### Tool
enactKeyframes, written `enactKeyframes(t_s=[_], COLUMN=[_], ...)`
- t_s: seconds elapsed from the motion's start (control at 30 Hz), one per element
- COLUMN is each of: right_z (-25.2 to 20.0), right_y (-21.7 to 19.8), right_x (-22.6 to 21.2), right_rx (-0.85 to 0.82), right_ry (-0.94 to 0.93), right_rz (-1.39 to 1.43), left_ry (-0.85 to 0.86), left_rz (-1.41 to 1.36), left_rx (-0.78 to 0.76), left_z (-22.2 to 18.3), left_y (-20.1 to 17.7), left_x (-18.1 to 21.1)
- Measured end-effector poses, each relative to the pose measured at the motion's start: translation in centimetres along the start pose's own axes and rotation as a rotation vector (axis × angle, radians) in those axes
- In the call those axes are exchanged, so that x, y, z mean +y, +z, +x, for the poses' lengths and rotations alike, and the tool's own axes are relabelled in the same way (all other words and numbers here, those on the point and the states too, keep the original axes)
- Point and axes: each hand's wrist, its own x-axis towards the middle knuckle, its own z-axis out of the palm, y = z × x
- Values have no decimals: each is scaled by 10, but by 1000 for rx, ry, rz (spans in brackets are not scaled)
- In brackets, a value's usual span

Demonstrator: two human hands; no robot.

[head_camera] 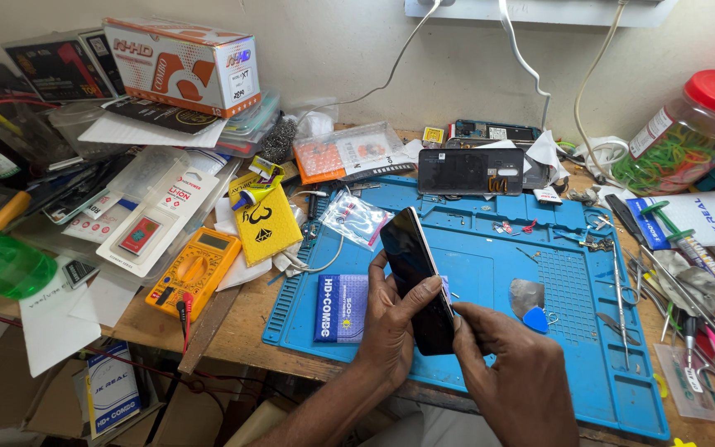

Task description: The person disassembles a smartphone by prying open the casing with a plastic tool and removing the back cover. They then use tweezers to manipulate internal components and connectors, repeatedly opening and closing the device to inspect the interior.

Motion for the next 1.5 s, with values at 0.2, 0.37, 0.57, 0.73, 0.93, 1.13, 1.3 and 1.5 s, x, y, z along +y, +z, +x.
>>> enactKeyframes(t_s=[0.2,0.37,0.57,0.73,0.93,1.13,1.3,1.5], right_z=[6,13,16,10,7,8,9,12], right_y=[-7,-14,-12,-5,-3,-5,-6,-19], right_x=[-3,8,18,11,8,16,18,22], right_rx=[-43,-101,-121,-122,-79,-88,-91,-142], right_ry=[64,-31,16,110,133,178,189,275], right_rz=[-70,-133,-67,-218,-207,-52,16,112], left_ry=[57,70,102,114,177,133,125,76], left_rz=[21,55,90,111,124,105,103,86], left_rx=[-24,-22,-27,-15,-29,-41,-47,-25], left_z=[-2,-1,-2,-2,-3,-2,-1,-2], left_y=[4,3,4,7,8,5,4,2], left_x=[-3,-5,-8,-10,-12,-11,-12,-10])
